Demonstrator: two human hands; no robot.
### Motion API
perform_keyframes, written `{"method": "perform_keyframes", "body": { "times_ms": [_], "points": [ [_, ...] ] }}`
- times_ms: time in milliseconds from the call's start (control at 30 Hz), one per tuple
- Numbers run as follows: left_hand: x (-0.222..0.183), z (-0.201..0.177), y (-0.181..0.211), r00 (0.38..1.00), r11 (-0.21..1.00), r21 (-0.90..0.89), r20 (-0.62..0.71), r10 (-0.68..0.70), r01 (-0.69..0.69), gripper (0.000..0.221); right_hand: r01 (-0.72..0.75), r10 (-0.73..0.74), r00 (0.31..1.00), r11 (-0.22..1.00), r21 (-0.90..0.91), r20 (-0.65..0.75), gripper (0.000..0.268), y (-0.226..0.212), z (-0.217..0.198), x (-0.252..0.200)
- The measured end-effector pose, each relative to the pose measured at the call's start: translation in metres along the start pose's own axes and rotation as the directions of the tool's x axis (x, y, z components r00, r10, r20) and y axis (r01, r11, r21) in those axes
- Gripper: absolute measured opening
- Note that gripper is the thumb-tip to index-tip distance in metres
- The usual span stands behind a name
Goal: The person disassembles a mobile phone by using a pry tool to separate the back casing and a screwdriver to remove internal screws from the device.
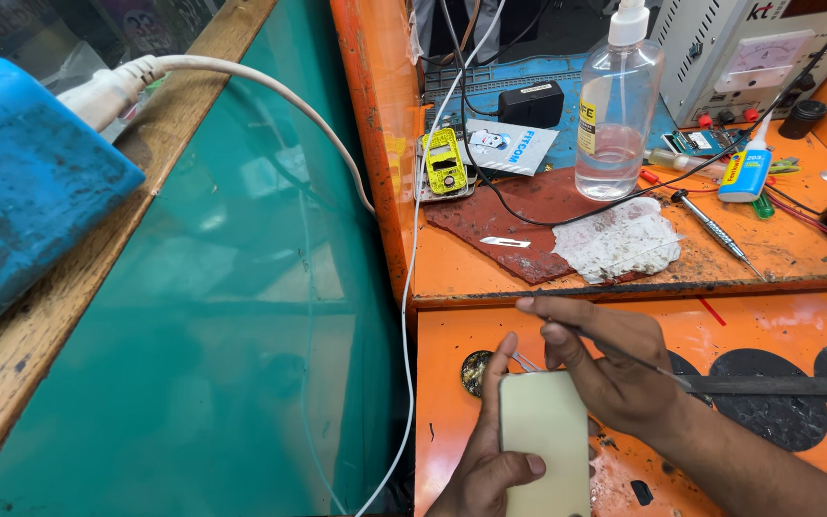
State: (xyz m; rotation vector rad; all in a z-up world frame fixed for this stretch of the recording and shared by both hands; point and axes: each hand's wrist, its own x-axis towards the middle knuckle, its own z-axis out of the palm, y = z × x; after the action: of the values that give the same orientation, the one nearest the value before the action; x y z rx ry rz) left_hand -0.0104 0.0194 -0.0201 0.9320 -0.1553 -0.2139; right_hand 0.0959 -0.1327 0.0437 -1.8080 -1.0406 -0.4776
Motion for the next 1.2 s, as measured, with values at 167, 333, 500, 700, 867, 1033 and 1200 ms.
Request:
{"method": "perform_keyframes", "body": {
  "times_ms": [167,333,500,700,867,1033,1200],
  "points": [
    [-0.001,-0.003,-0.007,0.997,0.999,-0.049,0.077,-0.018,0.022,0.120,0.001,-0.028,0.963,0.995,0.099,0.267,0.041,-0.013,-0.002,0.000],
    [0.002,0.002,-0.005,0.999,0.948,-0.316,0.043,-0.024,0.036,0.115,-0.091,0.057,0.968,0.988,0.129,0.245,0.037,-0.007,0.004,-0.001],
    [0.003,0.006,0.009,0.972,0.866,-0.492,0.150,0.182,-0.087,0.110,-0.442,0.554,0.790,0.812,0.382,-0.263,0.034,0.006,0.002,-0.002],
    [-0.001,0.008,-0.022,0.883,0.867,0.404,-0.233,0.407,-0.293,0.080,-0.349,0.432,0.798,0.900,0.262,-0.420,0.035,-0.007,0.011,-0.012],
    [0.004,-0.007,-0.036,0.669,0.839,0.389,-0.510,0.541,-0.381,0.057,-0.423,0.579,0.759,0.786,0.451,-0.298,0.035,-0.008,0.011,-0.018],
    [0.011,-0.003,-0.026,0.638,0.762,0.308,-0.419,0.646,-0.569,0.058,-0.337,0.481,0.837,0.828,0.448,-0.260,0.031,-0.019,0.014,-0.023],
    [0.019,0.009,-0.026,0.621,0.768,-0.026,-0.606,0.497,-0.640,0.060,-0.119,0.144,0.950,0.987,0.105,-0.276,0.027,-0.034,0.005,-0.006]
  ]
}}
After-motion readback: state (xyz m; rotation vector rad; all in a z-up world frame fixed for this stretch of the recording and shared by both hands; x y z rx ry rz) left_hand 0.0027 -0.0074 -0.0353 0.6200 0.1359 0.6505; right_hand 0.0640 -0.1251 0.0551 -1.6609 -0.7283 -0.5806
